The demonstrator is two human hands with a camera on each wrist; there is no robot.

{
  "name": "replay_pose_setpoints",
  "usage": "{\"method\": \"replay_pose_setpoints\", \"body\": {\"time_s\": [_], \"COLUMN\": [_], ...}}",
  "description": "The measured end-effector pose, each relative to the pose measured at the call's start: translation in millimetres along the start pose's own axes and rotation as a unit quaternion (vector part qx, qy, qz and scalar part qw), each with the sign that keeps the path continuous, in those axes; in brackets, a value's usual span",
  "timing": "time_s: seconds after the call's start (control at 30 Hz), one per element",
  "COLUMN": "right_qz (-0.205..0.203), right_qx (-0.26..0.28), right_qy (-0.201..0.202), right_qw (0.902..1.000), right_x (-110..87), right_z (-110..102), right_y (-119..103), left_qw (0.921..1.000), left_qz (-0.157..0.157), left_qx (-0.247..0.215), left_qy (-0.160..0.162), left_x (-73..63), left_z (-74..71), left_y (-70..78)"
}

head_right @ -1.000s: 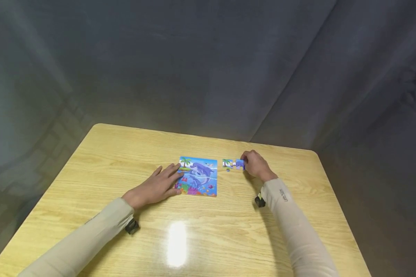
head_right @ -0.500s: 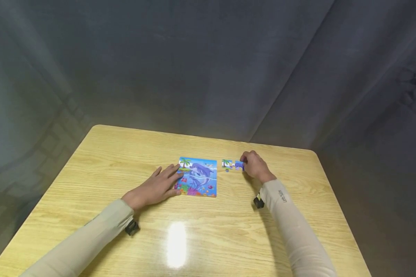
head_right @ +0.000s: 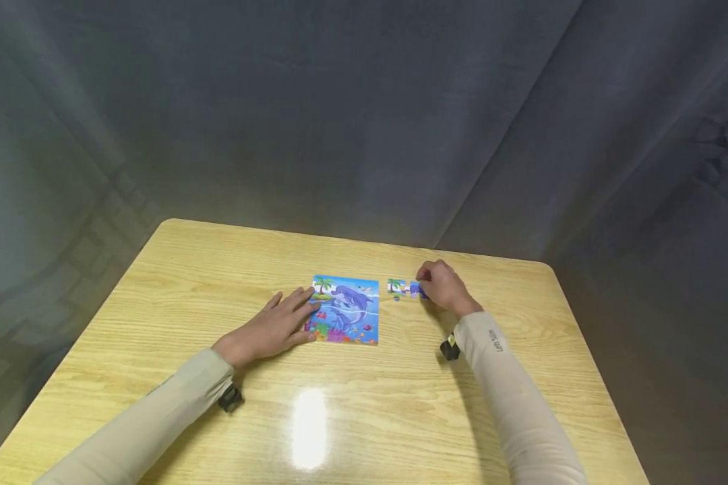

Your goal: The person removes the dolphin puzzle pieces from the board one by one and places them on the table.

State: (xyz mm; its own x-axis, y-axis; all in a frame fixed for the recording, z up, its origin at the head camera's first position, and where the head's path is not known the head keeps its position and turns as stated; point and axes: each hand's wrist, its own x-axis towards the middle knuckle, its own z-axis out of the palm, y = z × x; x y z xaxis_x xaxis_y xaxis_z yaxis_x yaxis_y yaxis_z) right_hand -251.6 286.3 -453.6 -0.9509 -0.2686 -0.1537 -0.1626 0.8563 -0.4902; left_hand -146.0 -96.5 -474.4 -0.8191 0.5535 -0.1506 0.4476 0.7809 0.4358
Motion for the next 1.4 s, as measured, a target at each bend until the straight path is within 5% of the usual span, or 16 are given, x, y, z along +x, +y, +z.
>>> {"method": "replay_pose_setpoints", "body": {"time_s": [0.5,1.4], "right_qz": [-0.032,-0.094], "right_qx": [0.023,-0.016], "right_qy": [-0.015,-0.067], "right_qw": [0.9991,0.9932], "right_x": [5.4,6.9], "right_z": [15,35], "right_y": [-30,-75], "left_qw": [1.0000,1.0000], "left_qz": [0.002,0.004], "left_qx": [-0.004,0.003], "left_qy": [0.001,0.001], "left_x": [0.3,-2.6], "left_z": [-0.3,-2.2], "left_y": [-0.8,-2.0]}}
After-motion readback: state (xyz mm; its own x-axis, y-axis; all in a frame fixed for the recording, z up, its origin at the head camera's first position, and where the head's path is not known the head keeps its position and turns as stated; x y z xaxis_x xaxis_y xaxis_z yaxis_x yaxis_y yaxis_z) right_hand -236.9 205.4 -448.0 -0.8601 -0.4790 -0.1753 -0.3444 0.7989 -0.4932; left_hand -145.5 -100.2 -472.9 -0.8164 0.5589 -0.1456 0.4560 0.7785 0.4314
